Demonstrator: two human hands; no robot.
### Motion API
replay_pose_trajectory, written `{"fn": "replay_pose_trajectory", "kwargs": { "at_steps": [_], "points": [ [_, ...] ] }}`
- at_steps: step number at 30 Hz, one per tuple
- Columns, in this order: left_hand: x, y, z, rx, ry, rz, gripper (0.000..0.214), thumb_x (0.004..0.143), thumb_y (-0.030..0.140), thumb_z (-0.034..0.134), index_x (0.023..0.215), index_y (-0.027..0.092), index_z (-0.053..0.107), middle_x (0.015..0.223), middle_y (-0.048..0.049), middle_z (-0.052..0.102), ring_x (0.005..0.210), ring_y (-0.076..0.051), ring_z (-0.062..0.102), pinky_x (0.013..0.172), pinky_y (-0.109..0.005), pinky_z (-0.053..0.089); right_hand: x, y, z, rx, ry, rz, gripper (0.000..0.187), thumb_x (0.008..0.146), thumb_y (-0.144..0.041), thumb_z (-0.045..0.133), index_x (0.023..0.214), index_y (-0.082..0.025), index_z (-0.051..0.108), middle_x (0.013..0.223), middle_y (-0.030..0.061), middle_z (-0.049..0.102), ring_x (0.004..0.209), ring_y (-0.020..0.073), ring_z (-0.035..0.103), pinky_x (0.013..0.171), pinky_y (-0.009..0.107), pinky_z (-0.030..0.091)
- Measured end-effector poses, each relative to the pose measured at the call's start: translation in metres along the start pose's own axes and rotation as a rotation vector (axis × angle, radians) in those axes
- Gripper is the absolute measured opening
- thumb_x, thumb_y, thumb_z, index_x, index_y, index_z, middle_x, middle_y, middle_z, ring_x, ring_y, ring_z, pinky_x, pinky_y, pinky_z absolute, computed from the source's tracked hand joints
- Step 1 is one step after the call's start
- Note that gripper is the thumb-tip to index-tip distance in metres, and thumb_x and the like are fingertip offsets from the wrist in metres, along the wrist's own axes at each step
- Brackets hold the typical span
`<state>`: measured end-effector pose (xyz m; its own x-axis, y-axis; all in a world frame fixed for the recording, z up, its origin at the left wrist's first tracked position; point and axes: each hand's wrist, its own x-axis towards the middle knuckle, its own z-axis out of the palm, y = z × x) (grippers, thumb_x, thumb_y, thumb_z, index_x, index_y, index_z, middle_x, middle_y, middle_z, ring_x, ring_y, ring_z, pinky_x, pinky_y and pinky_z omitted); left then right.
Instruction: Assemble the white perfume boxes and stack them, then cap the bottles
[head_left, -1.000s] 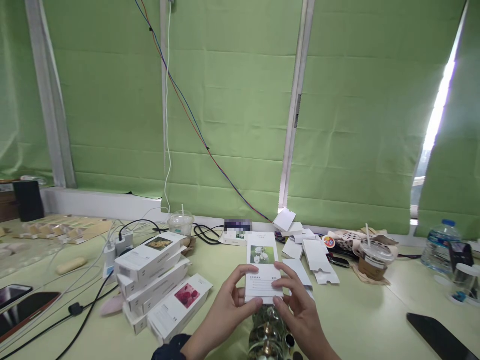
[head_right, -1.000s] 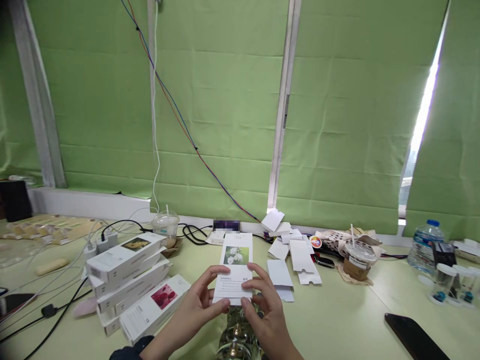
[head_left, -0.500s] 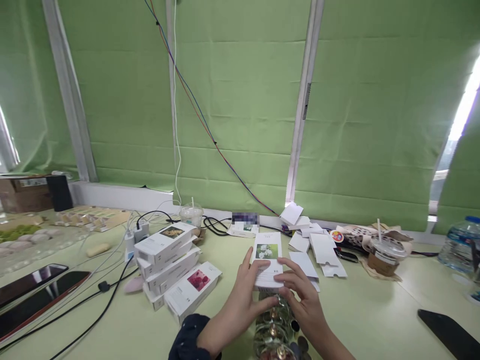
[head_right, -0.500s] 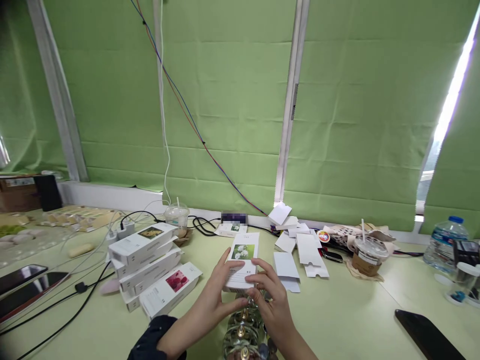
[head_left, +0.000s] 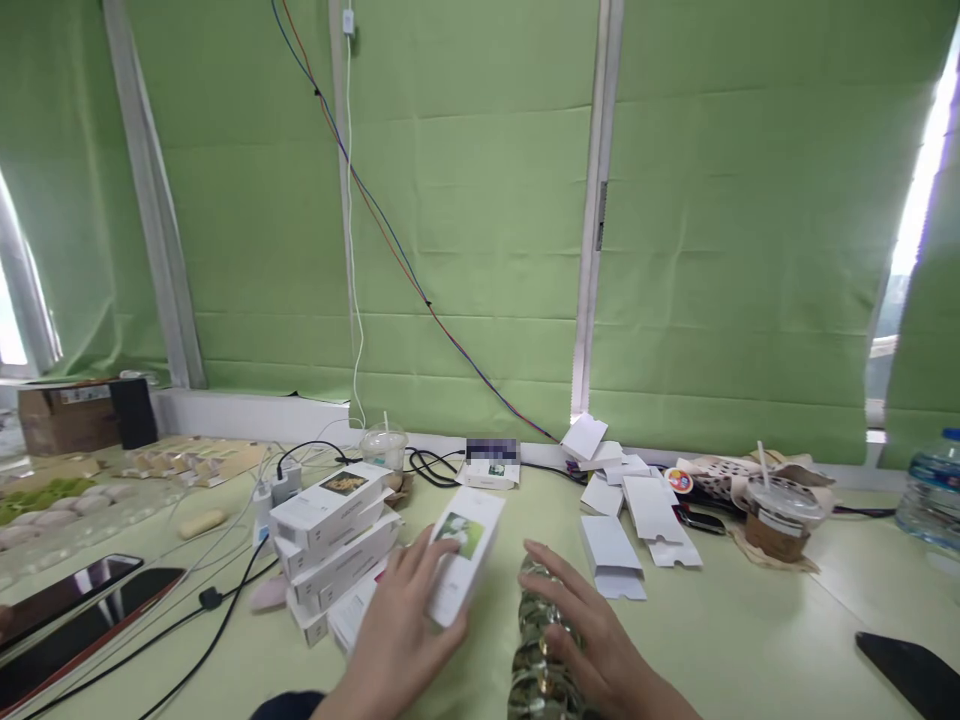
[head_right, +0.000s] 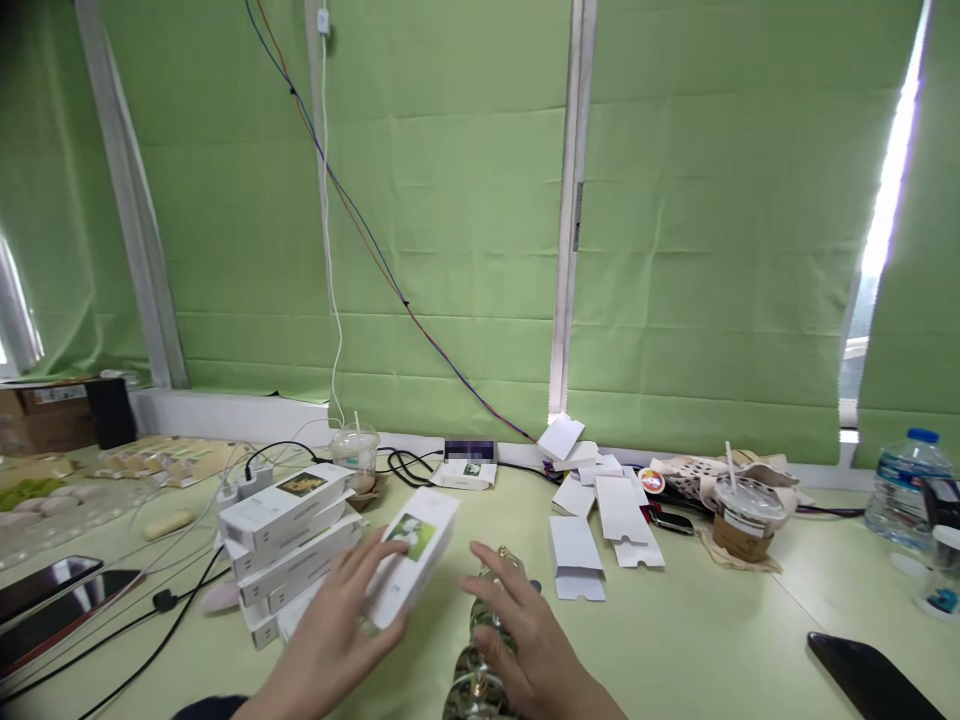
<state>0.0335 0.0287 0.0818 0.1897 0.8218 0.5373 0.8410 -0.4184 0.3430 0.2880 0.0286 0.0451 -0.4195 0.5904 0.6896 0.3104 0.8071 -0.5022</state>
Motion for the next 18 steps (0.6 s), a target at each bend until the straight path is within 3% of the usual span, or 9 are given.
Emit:
{"fn": "replay_pose_trajectory", "kwargs": {
  "at_steps": [5, 8, 13, 15, 18],
  "points": [
    [-0.015, -0.055, -0.018, 0.355, -0.071, -0.112, 0.047, 0.081, 0.035, 0.051, 0.125, 0.021, 0.059, 0.139, -0.0190, 0.053, 0.125, -0.041, 0.050, 0.095, -0.055, 0.042, 0.007, 0.023, -0.006, 0.009, 0.427, 0.185, 0.030, 0.095, -0.039, 0.044, 0.114, -0.027, 0.064, 0.132, 0.0085, 0.059, 0.128, 0.0267, 0.049, 0.106, 0.045, 0.042],
    [-0.020, -0.064, -0.016, 0.542, -0.172, -0.178, 0.048, 0.081, 0.026, 0.048, 0.125, 0.016, 0.061, 0.138, -0.0225, 0.054, 0.129, -0.041, 0.047, 0.100, -0.059, 0.034, 0.011, 0.037, -0.011, 0.050, 0.523, 0.353, 0.037, 0.093, -0.049, 0.044, 0.102, -0.023, 0.068, 0.119, 0.0113, 0.066, 0.117, 0.0284, 0.057, 0.098, 0.046, 0.048],
    [-0.006, -0.036, -0.007, 0.550, -0.228, -0.157, 0.053, 0.078, 0.019, 0.050, 0.130, 0.014, 0.057, 0.145, -0.0248, 0.044, 0.136, -0.045, 0.035, 0.104, -0.066, 0.024, 0.006, 0.066, -0.013, 0.153, 0.534, 0.560, 0.051, 0.084, -0.065, 0.046, 0.086, -0.021, 0.071, 0.101, 0.0116, 0.071, 0.098, 0.0303, 0.064, 0.075, 0.041, 0.057],
    [0.015, -0.015, -0.006, 0.435, -0.288, -0.090, 0.054, 0.079, 0.026, 0.053, 0.131, 0.017, 0.056, 0.145, -0.0240, 0.045, 0.137, -0.045, 0.033, 0.105, -0.068, 0.020, 0.004, 0.078, -0.011, 0.162, 0.556, 0.617, 0.054, 0.080, -0.069, 0.048, 0.080, -0.020, 0.071, 0.095, 0.0110, 0.073, 0.092, 0.0302, 0.066, 0.070, 0.039, 0.057],
    [0.065, 0.013, -0.002, 0.251, -0.401, 0.056, 0.054, 0.074, 0.034, 0.062, 0.126, 0.020, 0.061, 0.140, -0.0220, 0.052, 0.138, -0.046, 0.031, 0.107, -0.070, 0.012, 0.003, 0.092, -0.009, 0.189, 0.587, 0.716, 0.060, 0.073, -0.075, 0.050, 0.072, -0.019, 0.072, 0.086, 0.0115, 0.073, 0.079, 0.0286, 0.066, 0.061, 0.037, 0.056]
  ]
}}
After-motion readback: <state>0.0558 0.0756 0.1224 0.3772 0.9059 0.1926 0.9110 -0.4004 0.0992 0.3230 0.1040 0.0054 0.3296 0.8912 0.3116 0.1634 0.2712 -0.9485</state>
